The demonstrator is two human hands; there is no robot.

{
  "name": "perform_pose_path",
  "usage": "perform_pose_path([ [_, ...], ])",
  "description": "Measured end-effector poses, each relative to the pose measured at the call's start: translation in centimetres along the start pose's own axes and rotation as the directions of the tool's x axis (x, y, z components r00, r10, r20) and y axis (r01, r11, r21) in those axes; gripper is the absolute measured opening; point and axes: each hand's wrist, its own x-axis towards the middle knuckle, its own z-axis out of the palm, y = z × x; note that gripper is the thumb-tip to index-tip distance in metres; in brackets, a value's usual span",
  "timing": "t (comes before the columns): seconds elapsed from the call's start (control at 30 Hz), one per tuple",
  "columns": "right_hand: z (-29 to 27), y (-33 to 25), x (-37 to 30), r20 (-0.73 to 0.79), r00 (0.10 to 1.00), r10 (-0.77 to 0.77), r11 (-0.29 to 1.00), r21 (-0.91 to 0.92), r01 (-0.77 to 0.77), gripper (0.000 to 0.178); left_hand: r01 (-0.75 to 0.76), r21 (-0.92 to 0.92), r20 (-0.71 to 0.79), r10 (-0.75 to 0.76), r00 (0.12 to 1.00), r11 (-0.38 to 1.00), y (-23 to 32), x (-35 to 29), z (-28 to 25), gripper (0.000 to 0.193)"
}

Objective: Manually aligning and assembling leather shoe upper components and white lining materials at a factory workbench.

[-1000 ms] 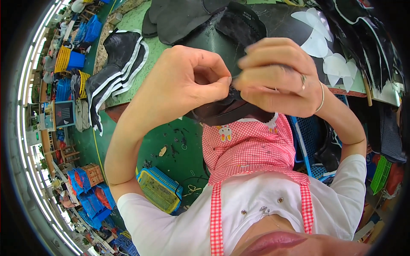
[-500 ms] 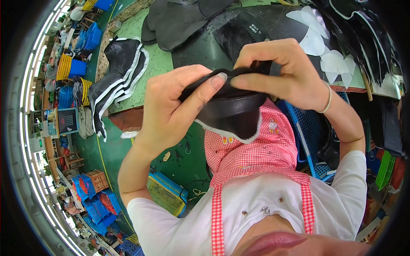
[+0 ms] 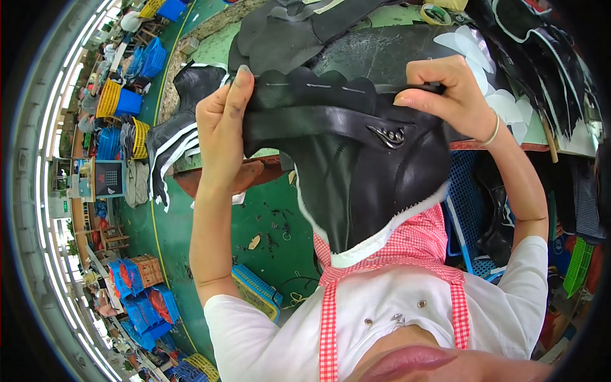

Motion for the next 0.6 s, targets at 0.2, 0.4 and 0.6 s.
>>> perform_pose_path([
  [0.2, -3.9, 2.5, 0.4, 0.157, 0.963, 0.218, 0.974, -0.091, -0.205, 0.032, 0.034, 0.168, -0.060, -0.024, 0.998, 0.985, -1.2, 4.3, -3.6, 0.027],
  [0.4, -1.4, 3.0, 3.1, 0.126, 0.992, 0.003, 0.998, -0.062, 0.005, 0.043, -0.622, 0.505, 0.590, 0.287, 0.755, 0.599, -0.5, 5.9, 2.3, 0.054],
  [0.6, -4.5, 1.3, 3.7, 0.176, 0.931, 0.320, 0.861, 0.356, -0.364, 0.032, -0.308, 0.389, 0.667, -0.035, 0.744, 0.868, -0.5, 7.1, 4.4, 0.029],
])
